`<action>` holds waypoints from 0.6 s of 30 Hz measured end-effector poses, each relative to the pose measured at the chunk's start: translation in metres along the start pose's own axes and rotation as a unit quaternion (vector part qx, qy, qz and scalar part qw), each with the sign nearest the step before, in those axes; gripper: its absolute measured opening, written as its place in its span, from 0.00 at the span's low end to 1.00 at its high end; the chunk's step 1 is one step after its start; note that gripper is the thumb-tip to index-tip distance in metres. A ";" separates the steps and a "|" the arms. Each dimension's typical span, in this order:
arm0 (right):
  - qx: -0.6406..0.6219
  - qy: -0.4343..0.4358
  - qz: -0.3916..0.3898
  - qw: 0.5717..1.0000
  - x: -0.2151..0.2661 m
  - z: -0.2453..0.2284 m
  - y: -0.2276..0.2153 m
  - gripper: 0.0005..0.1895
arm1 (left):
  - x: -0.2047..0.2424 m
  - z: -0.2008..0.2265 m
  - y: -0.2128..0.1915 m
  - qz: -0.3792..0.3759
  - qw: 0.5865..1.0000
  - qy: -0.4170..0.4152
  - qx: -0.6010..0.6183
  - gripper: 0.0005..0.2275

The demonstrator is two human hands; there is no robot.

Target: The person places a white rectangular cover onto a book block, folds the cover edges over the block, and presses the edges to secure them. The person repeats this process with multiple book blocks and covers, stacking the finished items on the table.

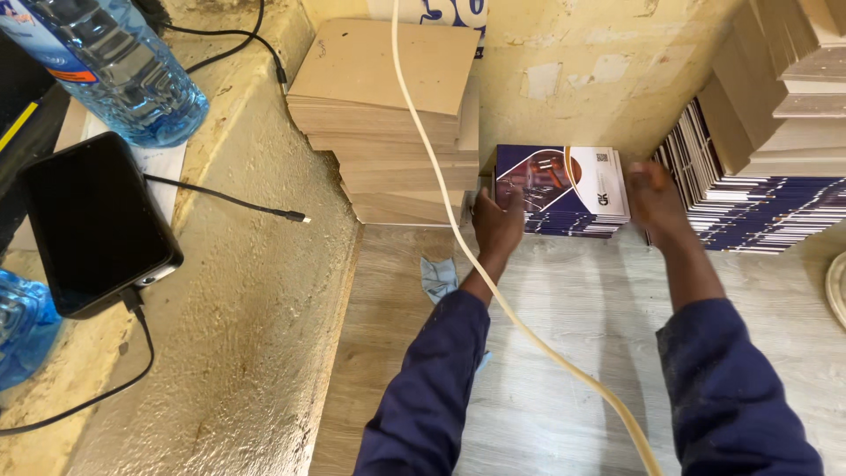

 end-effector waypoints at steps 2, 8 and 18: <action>-0.143 0.176 -0.068 0.972 0.008 0.016 -0.001 0.29 | -0.019 0.000 0.006 -0.053 0.989 -0.128 0.054 0.37; -0.361 0.365 -0.170 0.841 0.020 0.018 -0.006 0.42 | -0.019 0.006 0.016 -0.110 0.985 -0.114 0.062 0.46; -0.311 0.344 0.167 0.870 0.088 0.034 0.034 0.18 | 0.038 -0.022 0.004 -0.032 0.997 0.039 -0.058 0.37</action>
Point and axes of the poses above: each hand's wrist, its own x-axis away from the middle knuckle, its own y-axis out of the palm, z = x × y, the point moved 1 cm from there along -x, towards the middle knuckle, and after that the axes turned 9 degrees about y, right-handed, at the moved point
